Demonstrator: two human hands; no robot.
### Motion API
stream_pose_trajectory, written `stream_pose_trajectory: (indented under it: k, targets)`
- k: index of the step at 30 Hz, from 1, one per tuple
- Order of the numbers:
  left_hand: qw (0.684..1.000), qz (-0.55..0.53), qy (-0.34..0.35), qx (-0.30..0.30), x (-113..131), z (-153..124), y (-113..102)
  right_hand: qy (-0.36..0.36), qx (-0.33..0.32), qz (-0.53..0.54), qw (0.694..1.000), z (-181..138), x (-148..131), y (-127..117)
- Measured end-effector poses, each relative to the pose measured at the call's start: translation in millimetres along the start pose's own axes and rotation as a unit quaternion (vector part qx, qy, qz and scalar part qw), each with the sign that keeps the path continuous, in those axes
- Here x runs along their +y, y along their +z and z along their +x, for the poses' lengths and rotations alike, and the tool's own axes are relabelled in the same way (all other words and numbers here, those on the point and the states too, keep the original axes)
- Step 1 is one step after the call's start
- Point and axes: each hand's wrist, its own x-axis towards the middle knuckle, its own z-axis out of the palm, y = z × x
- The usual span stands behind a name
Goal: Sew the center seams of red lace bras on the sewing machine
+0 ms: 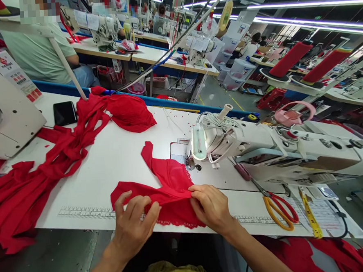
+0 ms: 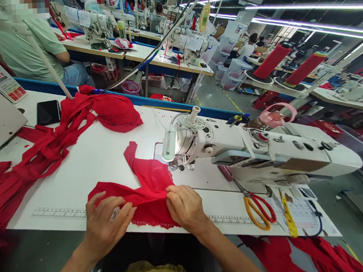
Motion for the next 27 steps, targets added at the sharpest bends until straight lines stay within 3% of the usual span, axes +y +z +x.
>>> stream_pose_trajectory:
  k: [3,8,12,16,20,27]
  targets:
    - [1.000,0.015,0.014,-0.011,5,-2,4,-0.003,-0.034,-0.012,0.999,8,-6,-1]
    - [0.999,0.015,0.031,0.022,7,-8,5,-0.053,-0.071,-0.006,0.996,17,-14,6]
    - [1.000,-0.012,0.014,0.019,9,-8,0,-0.002,-0.086,0.040,0.995,22,-16,12]
    - [0.998,-0.032,-0.046,0.018,11,-1,2,0.057,-0.153,0.108,0.981,31,-9,16]
    - [0.992,-0.018,-0.117,-0.034,3,8,9,0.098,-0.195,0.170,0.961,37,0,24]
    - [0.942,-0.179,-0.232,-0.166,-22,18,6,0.200,-0.219,0.334,0.895,41,12,27]
